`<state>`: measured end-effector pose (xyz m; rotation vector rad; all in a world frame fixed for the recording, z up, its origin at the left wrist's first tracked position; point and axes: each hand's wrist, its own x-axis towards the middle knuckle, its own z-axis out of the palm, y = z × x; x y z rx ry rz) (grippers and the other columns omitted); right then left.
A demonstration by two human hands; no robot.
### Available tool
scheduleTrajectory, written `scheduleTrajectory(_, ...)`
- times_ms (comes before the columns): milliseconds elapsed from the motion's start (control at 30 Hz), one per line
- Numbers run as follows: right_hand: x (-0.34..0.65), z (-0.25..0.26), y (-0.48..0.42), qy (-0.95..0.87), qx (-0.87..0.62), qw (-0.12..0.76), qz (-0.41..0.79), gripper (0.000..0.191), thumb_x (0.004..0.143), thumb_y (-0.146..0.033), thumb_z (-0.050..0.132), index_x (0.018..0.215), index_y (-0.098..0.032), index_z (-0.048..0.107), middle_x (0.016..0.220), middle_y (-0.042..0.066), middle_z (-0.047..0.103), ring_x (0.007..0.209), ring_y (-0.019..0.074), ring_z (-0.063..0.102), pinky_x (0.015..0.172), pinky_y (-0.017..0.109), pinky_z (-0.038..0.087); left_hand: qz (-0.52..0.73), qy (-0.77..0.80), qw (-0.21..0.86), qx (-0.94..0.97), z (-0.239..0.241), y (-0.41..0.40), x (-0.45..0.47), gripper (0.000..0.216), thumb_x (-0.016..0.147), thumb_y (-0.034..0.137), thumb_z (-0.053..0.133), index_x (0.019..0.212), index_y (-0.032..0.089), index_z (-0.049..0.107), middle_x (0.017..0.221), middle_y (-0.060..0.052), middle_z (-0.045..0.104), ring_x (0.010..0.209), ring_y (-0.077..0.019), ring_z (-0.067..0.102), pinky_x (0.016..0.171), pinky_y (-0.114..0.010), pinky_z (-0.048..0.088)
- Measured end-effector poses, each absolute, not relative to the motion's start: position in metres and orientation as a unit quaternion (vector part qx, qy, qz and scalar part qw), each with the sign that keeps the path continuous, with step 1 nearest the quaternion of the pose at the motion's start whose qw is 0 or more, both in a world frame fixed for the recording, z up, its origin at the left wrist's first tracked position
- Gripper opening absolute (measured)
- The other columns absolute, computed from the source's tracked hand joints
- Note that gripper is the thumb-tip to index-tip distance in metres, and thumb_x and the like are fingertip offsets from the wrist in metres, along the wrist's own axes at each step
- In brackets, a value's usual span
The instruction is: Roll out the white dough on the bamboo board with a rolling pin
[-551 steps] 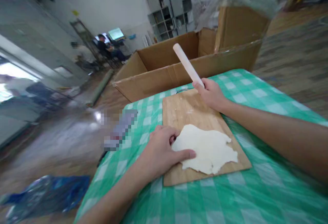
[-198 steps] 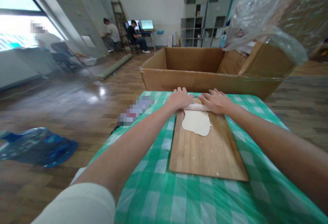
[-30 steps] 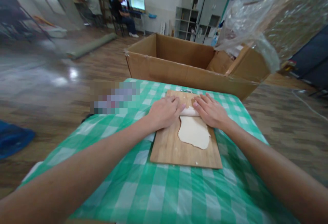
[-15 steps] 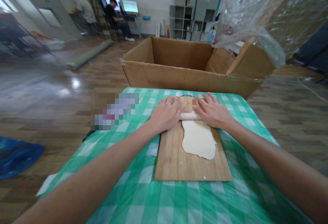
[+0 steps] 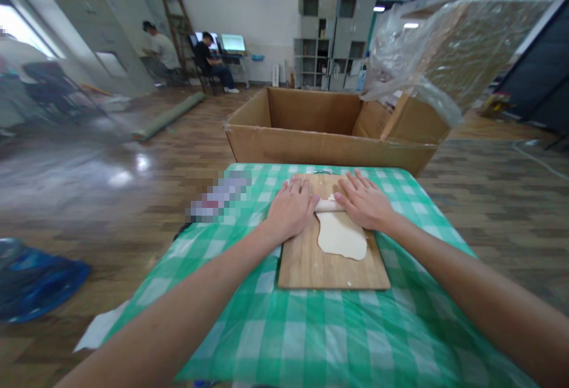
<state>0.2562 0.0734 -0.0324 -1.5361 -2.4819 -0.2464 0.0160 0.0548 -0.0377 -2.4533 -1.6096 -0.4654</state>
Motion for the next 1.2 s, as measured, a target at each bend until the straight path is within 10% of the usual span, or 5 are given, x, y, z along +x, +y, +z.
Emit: scheduleTrajectory(1200,0.248,-0.034,0.127,-0.858,-0.502,0.103,0.022,0.094,0.101,-0.082,0.015,0.163,-0.017,0.043,0.169,0.017,0.041,0.159,0.0454,0.027,0.127,0.064,0.026,-0.095,-0.531,0.021,-0.842,-0.034,0.104,0.006,0.062,0.113,0.046,0.019,0.153,0.006,0.044,0.157,-0.023,0.052,0.156,-0.0333,0.038,0.128,-0.052,0.027)
